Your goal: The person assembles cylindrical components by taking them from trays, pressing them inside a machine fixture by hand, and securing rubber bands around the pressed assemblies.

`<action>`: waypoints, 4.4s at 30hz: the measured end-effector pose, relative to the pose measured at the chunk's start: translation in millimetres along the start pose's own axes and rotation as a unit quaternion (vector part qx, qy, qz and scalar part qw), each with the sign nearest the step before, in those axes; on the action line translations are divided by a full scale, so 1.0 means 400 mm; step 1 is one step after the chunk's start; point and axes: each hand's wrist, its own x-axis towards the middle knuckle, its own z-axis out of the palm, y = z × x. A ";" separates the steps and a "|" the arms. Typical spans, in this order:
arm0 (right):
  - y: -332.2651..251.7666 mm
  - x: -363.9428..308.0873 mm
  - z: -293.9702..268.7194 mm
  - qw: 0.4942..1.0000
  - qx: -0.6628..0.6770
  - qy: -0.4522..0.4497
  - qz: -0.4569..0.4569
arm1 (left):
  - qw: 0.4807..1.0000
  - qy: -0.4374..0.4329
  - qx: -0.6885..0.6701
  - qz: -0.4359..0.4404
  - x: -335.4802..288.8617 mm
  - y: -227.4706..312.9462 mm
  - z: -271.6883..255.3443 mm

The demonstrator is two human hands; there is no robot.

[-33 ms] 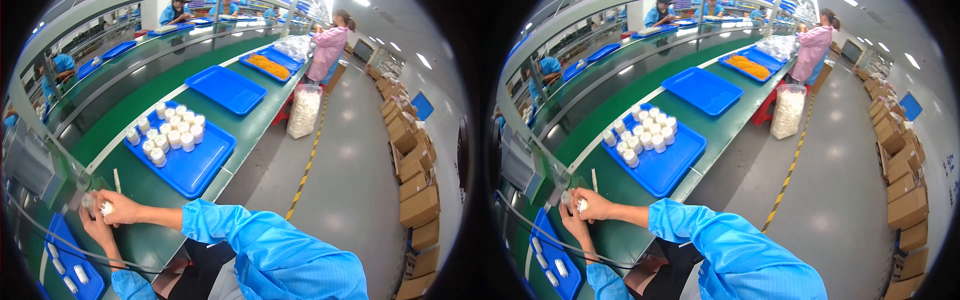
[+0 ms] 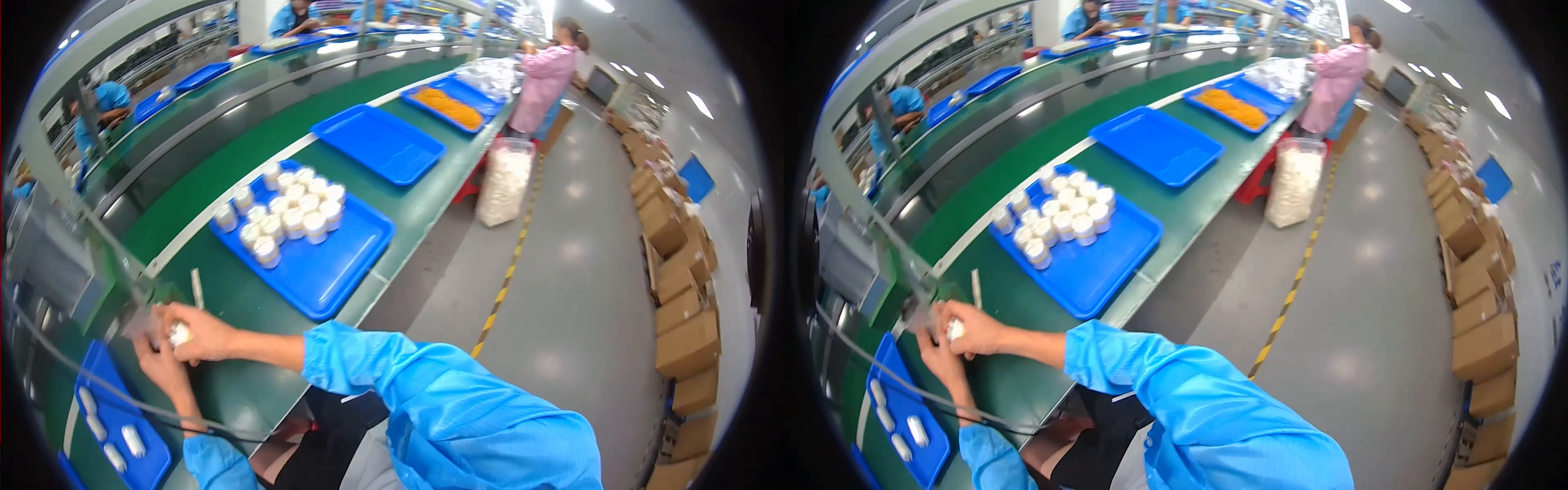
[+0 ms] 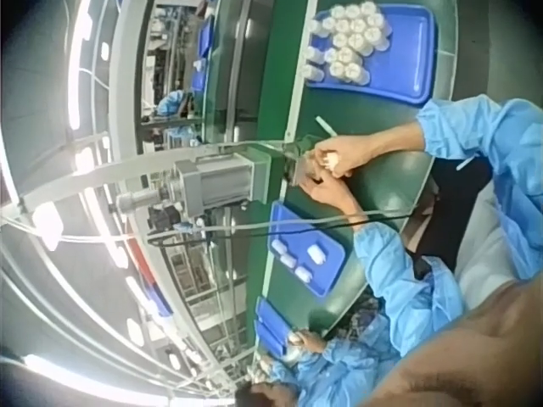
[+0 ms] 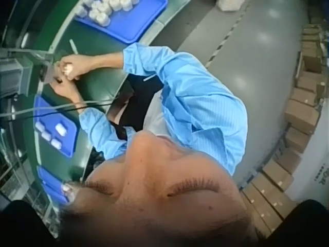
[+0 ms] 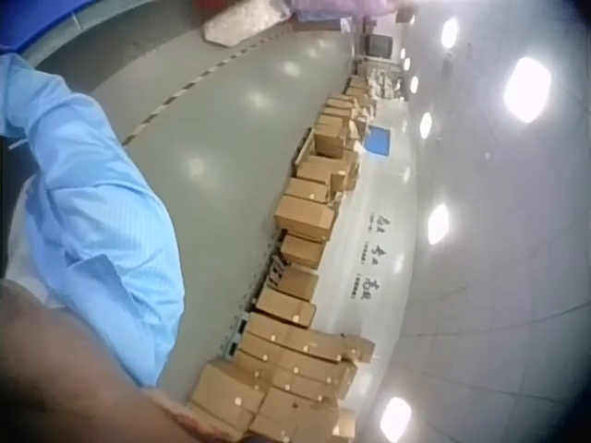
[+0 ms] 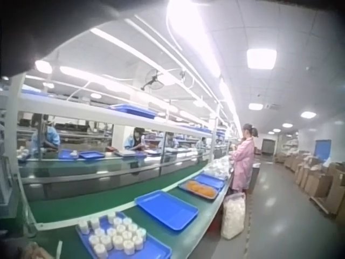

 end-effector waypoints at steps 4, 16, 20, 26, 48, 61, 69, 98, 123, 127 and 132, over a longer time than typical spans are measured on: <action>-0.004 -0.013 -0.023 0.999 -0.032 0.039 0.017 | 0.999 0.017 -0.009 0.027 -0.008 0.009 0.032; -0.034 -0.023 -0.026 1.000 0.005 0.009 0.017 | 0.995 0.060 0.044 0.060 -0.024 0.077 0.027; -0.039 -0.026 -0.026 1.000 -0.009 0.006 0.016 | 0.997 0.048 0.043 0.048 -0.021 0.081 0.026; -0.048 -0.025 -0.030 0.999 -0.023 -0.001 0.024 | 0.997 0.046 0.027 0.060 -0.015 0.070 0.027; -0.083 -0.264 -0.081 0.950 -0.308 0.054 0.009 | 0.994 -0.052 -0.031 -0.086 -0.255 0.087 -0.162; -0.088 -0.223 -0.074 0.967 -0.243 0.074 -0.002 | 0.998 0.026 0.051 -0.035 -0.252 0.085 -0.192; -0.076 0.032 -0.020 0.992 -0.077 0.089 -0.053 | 0.965 0.193 0.177 -0.025 -0.191 -0.056 -0.435; 0.018 0.053 -0.047 0.882 -0.418 0.132 -0.176 | 0.993 0.021 0.024 0.113 -0.027 0.090 -0.053; 0.034 0.039 -0.035 0.865 -0.427 0.158 -0.209 | 0.984 0.059 0.004 0.169 -0.019 0.041 0.026; 0.029 0.028 -0.033 0.875 -0.423 0.145 -0.188 | 0.992 0.035 0.024 0.119 -0.038 0.060 0.014; 0.035 0.035 -0.029 0.868 -0.425 0.163 -0.198 | 0.992 0.047 0.006 0.119 -0.036 0.065 0.014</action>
